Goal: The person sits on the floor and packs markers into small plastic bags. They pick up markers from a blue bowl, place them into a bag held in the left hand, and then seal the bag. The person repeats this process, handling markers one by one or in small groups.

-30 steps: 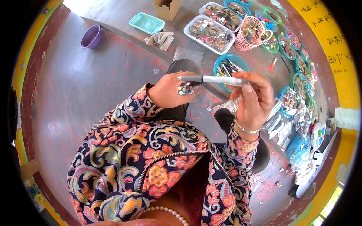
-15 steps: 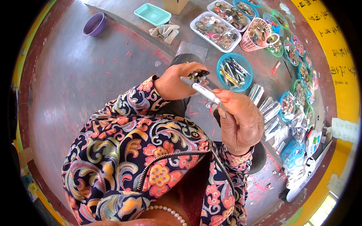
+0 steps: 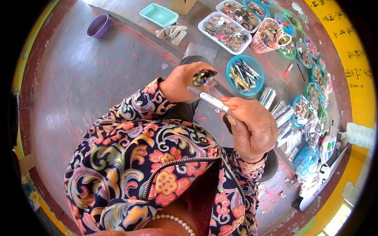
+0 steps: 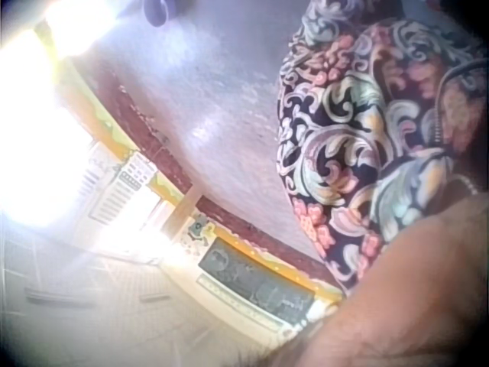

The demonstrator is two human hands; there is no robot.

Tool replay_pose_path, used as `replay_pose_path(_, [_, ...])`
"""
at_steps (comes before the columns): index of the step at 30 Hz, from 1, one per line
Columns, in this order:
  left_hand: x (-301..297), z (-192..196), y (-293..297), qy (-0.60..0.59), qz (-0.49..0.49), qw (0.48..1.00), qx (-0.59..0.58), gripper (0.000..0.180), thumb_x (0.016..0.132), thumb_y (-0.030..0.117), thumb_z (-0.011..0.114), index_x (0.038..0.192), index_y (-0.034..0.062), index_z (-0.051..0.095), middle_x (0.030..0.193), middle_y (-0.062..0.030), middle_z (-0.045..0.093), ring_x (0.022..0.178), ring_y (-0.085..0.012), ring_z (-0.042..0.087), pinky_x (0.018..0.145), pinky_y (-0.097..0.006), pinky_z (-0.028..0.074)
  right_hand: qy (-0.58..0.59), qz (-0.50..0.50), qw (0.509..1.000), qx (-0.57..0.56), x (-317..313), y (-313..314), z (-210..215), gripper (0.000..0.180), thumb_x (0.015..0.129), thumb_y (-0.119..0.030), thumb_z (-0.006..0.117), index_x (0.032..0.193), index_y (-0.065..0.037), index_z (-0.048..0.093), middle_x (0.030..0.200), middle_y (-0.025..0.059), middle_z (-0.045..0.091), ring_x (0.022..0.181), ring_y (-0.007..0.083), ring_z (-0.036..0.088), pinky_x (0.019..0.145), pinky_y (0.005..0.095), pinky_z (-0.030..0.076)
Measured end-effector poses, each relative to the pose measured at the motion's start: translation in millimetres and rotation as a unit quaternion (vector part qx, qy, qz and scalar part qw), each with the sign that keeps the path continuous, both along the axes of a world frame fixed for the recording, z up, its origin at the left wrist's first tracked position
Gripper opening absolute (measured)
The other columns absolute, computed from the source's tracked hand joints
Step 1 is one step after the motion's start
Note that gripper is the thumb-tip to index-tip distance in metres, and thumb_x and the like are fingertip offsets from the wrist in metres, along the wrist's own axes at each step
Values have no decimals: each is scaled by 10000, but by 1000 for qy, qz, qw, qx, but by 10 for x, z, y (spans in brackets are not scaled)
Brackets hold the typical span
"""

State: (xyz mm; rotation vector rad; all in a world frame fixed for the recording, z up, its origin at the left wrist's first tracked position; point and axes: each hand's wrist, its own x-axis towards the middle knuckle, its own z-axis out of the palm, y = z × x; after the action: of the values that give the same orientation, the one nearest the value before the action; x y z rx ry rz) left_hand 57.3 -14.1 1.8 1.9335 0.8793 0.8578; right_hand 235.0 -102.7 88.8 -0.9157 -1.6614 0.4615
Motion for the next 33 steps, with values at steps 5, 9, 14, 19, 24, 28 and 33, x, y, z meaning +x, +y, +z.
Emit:
replay_pose_path(5, [-7,-38,37,8,18,1000,-12,433,662,117,690,1053,41,521,930,-117,595,851,-259,596,756,-324,465,53,-7,999,10,-19,12,-13,133,783,-30,619,896,8,560,810,161,635,702,272,641,611,306,510])
replay_pose_path(9, [-12,9,49,23,9,999,-32,442,660,117,679,1064,43,518,946,-119,592,877,-259,588,775,-327,458,-19,0,1000,13,-40,-11,-14,125,783,-39,623,884,5,565,807,163,636,710,265,644,613,301,509])
replay_pose_path(14, [-19,15,46,26,3,999,-25,451,657,113,680,1070,40,517,964,-123,589,895,-264,585,783,-329,455,-54,-9,998,11,-1,-8,11,133,782,-37,626,896,11,577,808,165,637,718,258,648,621,295,510])
replay_pose_path(19, [3,-15,39,24,20,999,-37,447,657,111,689,1066,39,521,970,-123,590,907,-251,586,791,-323,456,-29,-36,999,0,43,-2,24,141,796,-42,615,917,20,578,805,163,637,727,270,647,636,303,513])
replay_pose_path(24, [3,-6,40,30,25,998,-42,440,667,122,693,1065,40,524,963,-116,595,902,-243,591,790,-316,459,-22,-41,999,10,42,-5,63,141,787,-51,626,898,20,576,797,162,636,716,264,646,622,306,508])
replay_pose_path(28, [-7,-2,52,27,13,999,-32,431,677,131,693,1064,40,526,963,-116,597,882,-241,596,782,-315,463,-58,-20,998,20,21,4,48,128,781,-42,628,882,19,579,793,159,634,701,263,644,613,305,509])
replay_pose_path(33, [-10,1,40,24,34,998,-39,402,684,134,690,1045,39,543,949,-116,601,880,-236,597,784,-311,461,-22,-35,999,3,78,53,11,127,800,-19,604,913,28,569,807,157,635,696,234,642,603,285,513])
